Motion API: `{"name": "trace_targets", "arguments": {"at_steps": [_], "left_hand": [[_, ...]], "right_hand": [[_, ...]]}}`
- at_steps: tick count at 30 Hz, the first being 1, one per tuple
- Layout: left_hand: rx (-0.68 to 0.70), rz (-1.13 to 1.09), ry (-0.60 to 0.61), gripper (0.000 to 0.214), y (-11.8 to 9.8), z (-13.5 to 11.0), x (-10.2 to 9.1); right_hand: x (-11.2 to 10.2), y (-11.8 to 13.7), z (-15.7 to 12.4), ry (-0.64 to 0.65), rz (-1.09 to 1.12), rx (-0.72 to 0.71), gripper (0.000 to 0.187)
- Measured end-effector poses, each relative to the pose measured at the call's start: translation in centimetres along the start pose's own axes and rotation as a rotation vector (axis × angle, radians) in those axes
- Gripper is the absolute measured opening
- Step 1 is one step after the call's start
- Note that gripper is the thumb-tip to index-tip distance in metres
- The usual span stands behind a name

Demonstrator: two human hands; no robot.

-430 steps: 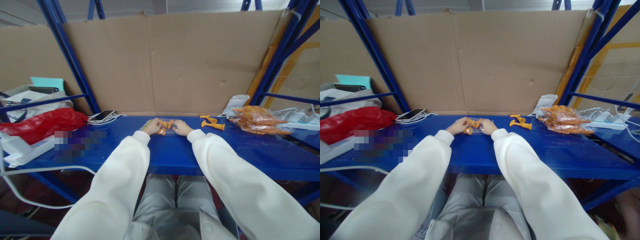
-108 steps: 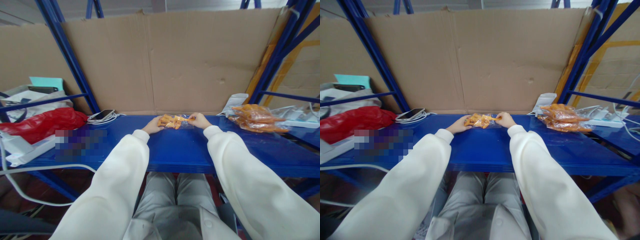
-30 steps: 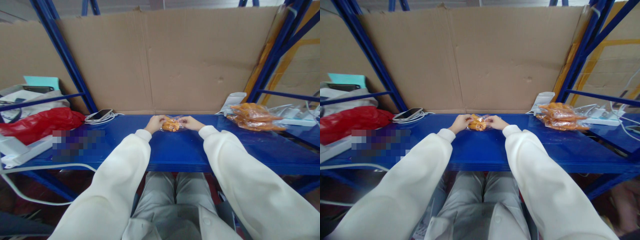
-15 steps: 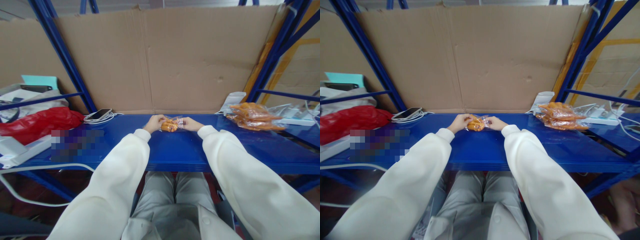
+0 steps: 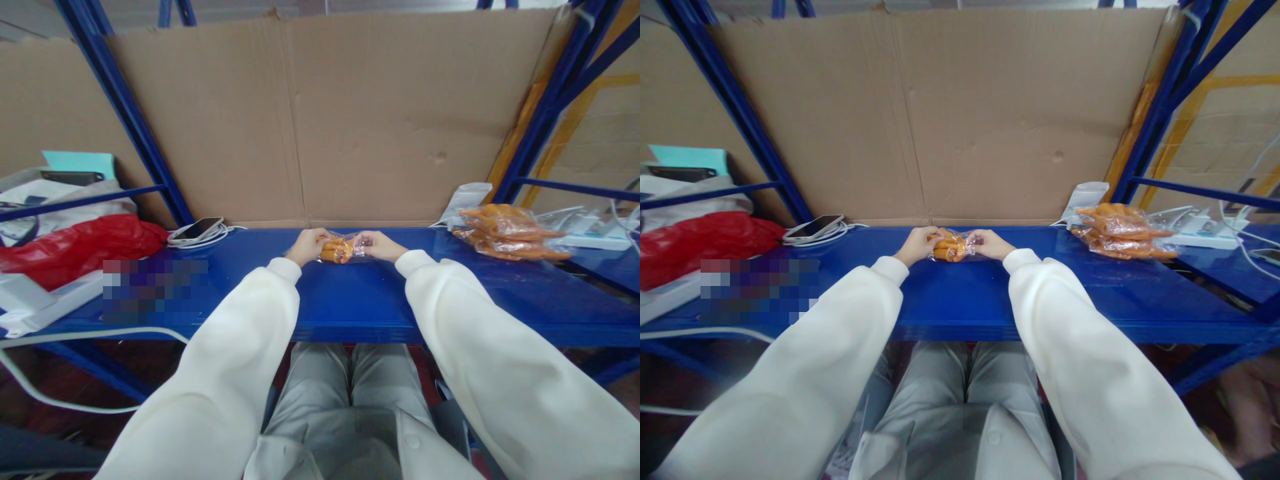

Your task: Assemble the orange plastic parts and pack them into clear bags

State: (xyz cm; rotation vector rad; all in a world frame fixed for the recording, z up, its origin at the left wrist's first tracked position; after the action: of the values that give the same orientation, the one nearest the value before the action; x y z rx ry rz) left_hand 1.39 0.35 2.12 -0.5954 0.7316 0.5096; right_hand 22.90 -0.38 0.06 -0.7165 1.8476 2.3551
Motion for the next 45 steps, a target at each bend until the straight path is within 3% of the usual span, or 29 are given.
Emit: {"name": "trace_targets", "arguments": {"at_steps": [4,7,11,14,18,22,26,30,32,34,37,39,45], "left_hand": [[-0.005,0.023,0.020,0.014,0.7,0.1,0.3],[-0.001,0.042,0.032,0.011,1.0,0.3,0.5],[-0.023,0.038,0.039,0.011,1.1,0.5,0.7],[-0.061,0.028,0.021,0.011,1.0,0.4,0.7],[-0.093,0.047,-0.032,0.008,0.7,0.1,0.2],[-0.085,-0.083,-0.145,0.010,0.0,0.1,-0.6],[-0.165,-0.332,-0.247,0.018,0.3,0.4,-0.9],[-0.262,-0.222,-0.299,0.008,2.1,0.2,-0.6],[-0.369,-0.179,-0.224,0.014,3.0,-0.1,-0.1],[-0.454,-0.208,-0.139,0.015,3.5,-0.4,0.3],[-0.561,-0.333,-0.047,0.007,3.2,-0.7,0.5],[-0.648,-0.432,0.016,0.008,2.6,-1.0,0.5],[-0.747,-0.585,-0.035,0.004,1.4,-1.0,0.4]], "right_hand": [[0.0,0.1,-0.1,0.036,-0.048,0.093,0.020],[-0.5,0.6,-0.2,-0.025,-0.092,0.154,0.012],[-1.1,1.3,-0.5,-0.127,-0.089,0.186,0.024],[-0.9,1.6,-0.6,-0.114,-0.088,0.146,0.029],[-0.9,1.1,-0.1,-0.101,-0.174,0.031,0.017],[-2.2,-0.2,0.8,-0.245,-0.289,0.000,0.014],[-4.1,-1.4,0.7,-0.468,-0.436,0.102,0.008],[-5.6,-2.0,0.1,-0.637,-0.511,0.172,0.019],[-5.9,-2.5,0.2,-0.626,-0.488,0.218,0.033],[-5.7,-2.9,0.6,-0.531,-0.429,0.263,0.042],[-4.6,-3.0,1.0,-0.388,-0.303,0.267,0.040],[-3.9,-2.7,1.0,-0.375,-0.210,0.288,0.032],[-2.4,-1.7,0.0,-0.344,0.240,0.420,0.027]]}}
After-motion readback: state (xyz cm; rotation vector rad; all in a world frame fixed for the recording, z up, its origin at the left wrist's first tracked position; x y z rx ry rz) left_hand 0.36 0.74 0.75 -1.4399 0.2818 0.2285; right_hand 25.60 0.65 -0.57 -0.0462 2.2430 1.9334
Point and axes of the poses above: each hand's wrist, its own z-axis towards the middle knuckle, its own x-axis out of the palm, y = z × x, the point moved 3 cm from there along z, towards the middle knuckle, and after that the axes turned 10 degrees about x, right-handed, at the moved point
